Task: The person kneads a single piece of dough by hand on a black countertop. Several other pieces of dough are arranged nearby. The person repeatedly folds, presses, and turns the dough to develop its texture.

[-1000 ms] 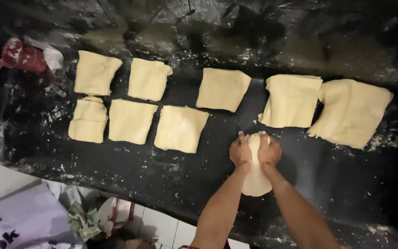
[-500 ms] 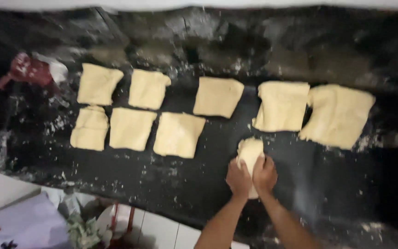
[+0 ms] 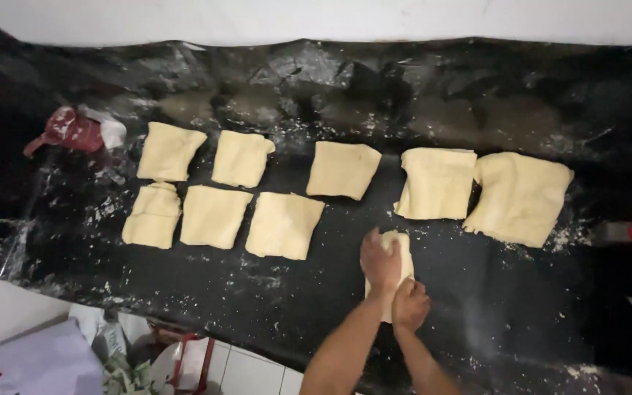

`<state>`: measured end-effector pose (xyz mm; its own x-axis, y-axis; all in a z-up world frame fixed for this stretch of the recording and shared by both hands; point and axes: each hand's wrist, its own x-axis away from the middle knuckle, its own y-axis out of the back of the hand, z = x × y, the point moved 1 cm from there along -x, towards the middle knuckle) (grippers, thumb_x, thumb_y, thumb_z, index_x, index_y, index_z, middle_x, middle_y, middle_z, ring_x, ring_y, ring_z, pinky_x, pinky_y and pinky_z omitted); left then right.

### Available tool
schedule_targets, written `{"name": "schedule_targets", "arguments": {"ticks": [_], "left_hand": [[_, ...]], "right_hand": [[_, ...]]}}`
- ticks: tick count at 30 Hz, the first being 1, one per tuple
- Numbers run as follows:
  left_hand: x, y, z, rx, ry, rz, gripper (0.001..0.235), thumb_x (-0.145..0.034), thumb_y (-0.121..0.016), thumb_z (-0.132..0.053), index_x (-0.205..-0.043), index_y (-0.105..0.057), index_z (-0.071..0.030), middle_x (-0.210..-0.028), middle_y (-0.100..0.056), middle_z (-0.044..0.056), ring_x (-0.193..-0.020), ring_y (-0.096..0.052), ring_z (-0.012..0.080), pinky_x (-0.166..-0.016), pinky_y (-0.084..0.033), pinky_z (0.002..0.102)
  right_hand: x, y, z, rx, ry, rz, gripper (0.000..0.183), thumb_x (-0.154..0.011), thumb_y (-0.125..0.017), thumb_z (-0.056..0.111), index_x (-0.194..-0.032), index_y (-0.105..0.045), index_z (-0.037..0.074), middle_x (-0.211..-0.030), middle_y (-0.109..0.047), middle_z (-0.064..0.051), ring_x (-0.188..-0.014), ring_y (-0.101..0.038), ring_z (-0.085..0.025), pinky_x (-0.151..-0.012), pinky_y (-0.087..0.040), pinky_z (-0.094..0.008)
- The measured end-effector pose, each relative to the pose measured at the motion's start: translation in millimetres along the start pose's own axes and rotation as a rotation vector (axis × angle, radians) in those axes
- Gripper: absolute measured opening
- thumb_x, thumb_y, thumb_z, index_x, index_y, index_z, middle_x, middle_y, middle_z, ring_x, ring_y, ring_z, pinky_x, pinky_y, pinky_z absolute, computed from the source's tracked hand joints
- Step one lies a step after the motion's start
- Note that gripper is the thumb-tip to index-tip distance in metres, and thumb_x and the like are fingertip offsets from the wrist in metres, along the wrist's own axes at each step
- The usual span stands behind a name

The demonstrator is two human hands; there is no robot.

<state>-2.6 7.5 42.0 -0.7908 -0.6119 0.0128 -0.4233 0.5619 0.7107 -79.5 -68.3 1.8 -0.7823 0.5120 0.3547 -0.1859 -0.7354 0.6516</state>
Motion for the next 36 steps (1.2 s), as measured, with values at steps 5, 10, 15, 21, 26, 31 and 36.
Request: {"name": "schedule_targets", "arguments": {"ticks": [5,10,15,21,26,31,36], "left_hand": [[-30,17,-44,-0.208,-0.335,0.434,0.045,-0.097,-0.055,-0.045,-0.12,-0.071,-0.01,-0.128,-0.062,0.012,-0.113,-0.06,0.0361,-0.086,-0.05,0.055],[-53,3,-25,-0.175,-0.156,0.516,0.035,-0.094,-0.058,-0.046,-0.091,-0.078,-0.017,-0.095,-0.075,0.008,-0.089,-0.071,0.0332,-0.074,-0.052,0.047],[-80,-21,27,-0.01,-0.367,0.625,0.038,-0.103,-0.041,-0.032,-0.101,-0.074,-0.013,-0.101,-0.075,0.008,-0.09,-0.07,0.0321,-0.079,-0.049,0.045],[-62,28,-15,-0.131,-0.072,0.611,0.042,-0.101,-0.044,-0.041,-0.097,-0.071,-0.009,-0.101,-0.072,0.011,-0.096,-0.069,0.0332,-0.087,-0.048,0.046],[-27,89,64,-0.35,0.174,0.534,0.046,-0.102,-0.041,-0.048,-0.108,-0.064,-0.009,-0.104,-0.071,0.016,-0.099,-0.069,0.0378,-0.085,-0.051,0.049],[-17,113,51,-0.54,-0.042,0.565,0.045,-0.102,-0.043,-0.036,-0.135,-0.06,-0.011,-0.13,-0.066,0.018,-0.123,-0.063,0.0355,-0.102,-0.047,0.053],[-6,67,70,-0.722,-0.719,0.302,0.041,-0.104,-0.048,-0.027,-0.067,-0.066,-0.02,-0.064,-0.066,0.0,-0.057,-0.067,0.0209,-0.053,-0.05,0.036]], "right_hand": [[11,13,37,-0.036,-0.244,-0.068,0.051,-0.1,-0.041,0.038,-0.101,-0.078,0.002,-0.095,-0.071,-0.021,-0.085,-0.064,-0.043,-0.075,-0.044,-0.056],[6,14,47,0.002,-0.333,0.0,0.054,-0.097,-0.038,0.038,-0.126,-0.075,0.011,-0.126,-0.07,-0.014,-0.11,-0.064,-0.041,-0.093,-0.045,-0.059],[1,1,41,-0.018,-0.19,-0.084,0.042,-0.098,-0.042,0.037,-0.083,-0.073,0.012,-0.082,-0.068,-0.007,-0.071,-0.059,-0.032,-0.073,-0.04,-0.046],[0,16,34,-0.097,0.061,-0.025,0.041,-0.1,-0.046,0.033,-0.084,-0.075,0.009,-0.084,-0.072,-0.016,-0.078,-0.066,-0.041,-0.072,-0.045,-0.049],[-40,20,39,0.183,0.675,0.286,0.03,-0.096,-0.057,0.035,-0.09,-0.077,0.015,-0.09,-0.075,-0.013,-0.089,-0.071,-0.041,-0.079,-0.052,-0.052],[-54,-9,59,0.62,0.764,0.549,0.051,-0.096,-0.041,0.054,-0.107,-0.078,0.021,-0.109,-0.079,-0.009,-0.106,-0.074,-0.035,-0.092,-0.059,-0.051],[-22,-1,50,0.621,0.678,0.28,0.05,-0.102,-0.04,0.053,-0.106,-0.077,0.02,-0.099,-0.077,-0.006,-0.103,-0.073,-0.03,-0.092,-0.057,-0.045]]}}
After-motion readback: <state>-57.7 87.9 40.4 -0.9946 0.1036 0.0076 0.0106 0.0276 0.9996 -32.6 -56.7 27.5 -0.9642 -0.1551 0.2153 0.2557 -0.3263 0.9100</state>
